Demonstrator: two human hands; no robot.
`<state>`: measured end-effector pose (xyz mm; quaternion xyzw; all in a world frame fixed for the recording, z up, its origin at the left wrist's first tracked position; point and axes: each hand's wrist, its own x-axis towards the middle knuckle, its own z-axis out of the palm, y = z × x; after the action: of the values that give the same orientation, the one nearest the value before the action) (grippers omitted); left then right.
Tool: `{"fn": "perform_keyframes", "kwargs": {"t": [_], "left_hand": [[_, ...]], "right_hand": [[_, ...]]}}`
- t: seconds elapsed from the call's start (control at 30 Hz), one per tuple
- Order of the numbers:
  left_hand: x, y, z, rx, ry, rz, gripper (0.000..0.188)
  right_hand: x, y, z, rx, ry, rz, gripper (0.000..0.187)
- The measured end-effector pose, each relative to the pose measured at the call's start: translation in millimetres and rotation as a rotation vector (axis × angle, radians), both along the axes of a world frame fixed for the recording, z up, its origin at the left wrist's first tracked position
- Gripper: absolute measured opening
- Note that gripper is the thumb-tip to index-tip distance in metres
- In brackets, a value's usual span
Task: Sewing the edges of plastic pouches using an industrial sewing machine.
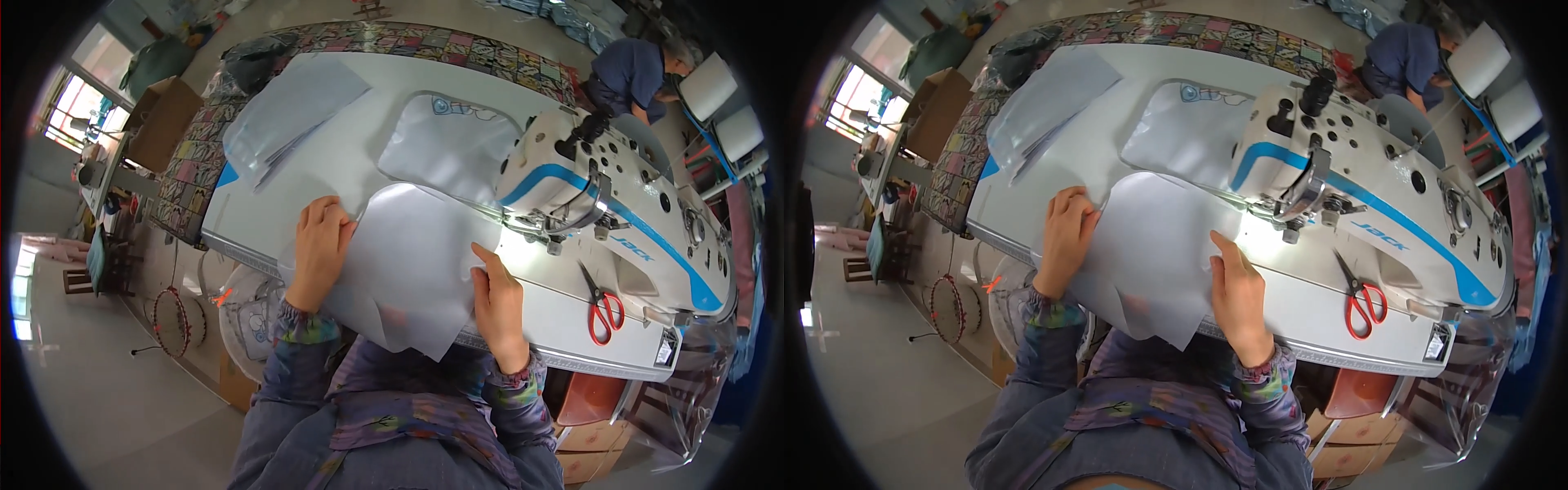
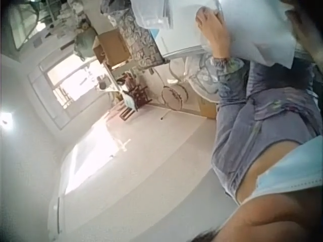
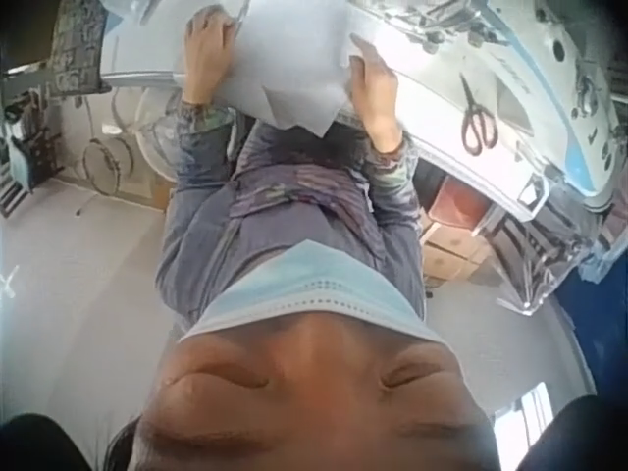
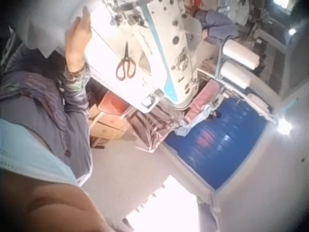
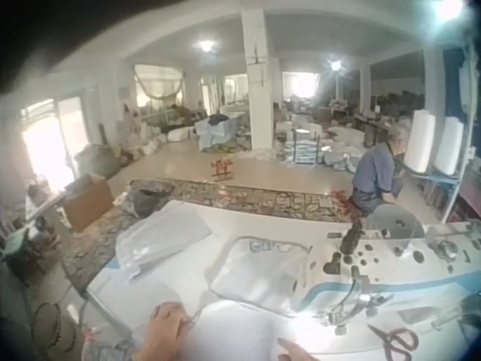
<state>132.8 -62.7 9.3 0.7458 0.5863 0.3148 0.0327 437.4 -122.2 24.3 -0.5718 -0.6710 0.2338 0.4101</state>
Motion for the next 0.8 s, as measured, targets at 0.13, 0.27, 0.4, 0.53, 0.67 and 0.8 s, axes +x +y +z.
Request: {"fn": "perform_keyframes", "kwargs": {"t": [0.13, 0.27, 0.4, 0.53, 0.67, 0.8], "left_hand": [[-49.4, 48.1, -11.0, 0.085, 0.334, 0.288, 0.018], [-110.2, 130.7, 71.1, 0.412, 0.643, 0.346, 0.021], [-131.4, 203.1, 123.3, 0.515, 0.708, 0.18, 0.028], [-106.9, 217.9, 107.4, 0.508, 0.462, 0.304, 0.031], [-25.3, 136.0, 81.5, -0.429, 0.033, -0.355, 0.03], [-13.7, 94.7, 39.7, -0.385, -0.026, -0.491, 0.029]], "right_hand": [[16.9, -10.7, 2.1, -0.006, -0.011, 0.038, 0.035], [34.6, -24.7, 4.7, -0.096, -0.029, -0.041, 0.035], [13.5, -16.6, 11.3, -0.061, 0.005, -0.01, 0.035], [-12.9, -3.7, 2.8, -0.011, 0.042, -0.027, 0.033], [-14.3, 3.4, -4.0, 0.051, 0.001, -0.071, 0.03], [-20.6, 5.3, -0.7, 0.04, 0.016, -0.059, 0.028]]}}
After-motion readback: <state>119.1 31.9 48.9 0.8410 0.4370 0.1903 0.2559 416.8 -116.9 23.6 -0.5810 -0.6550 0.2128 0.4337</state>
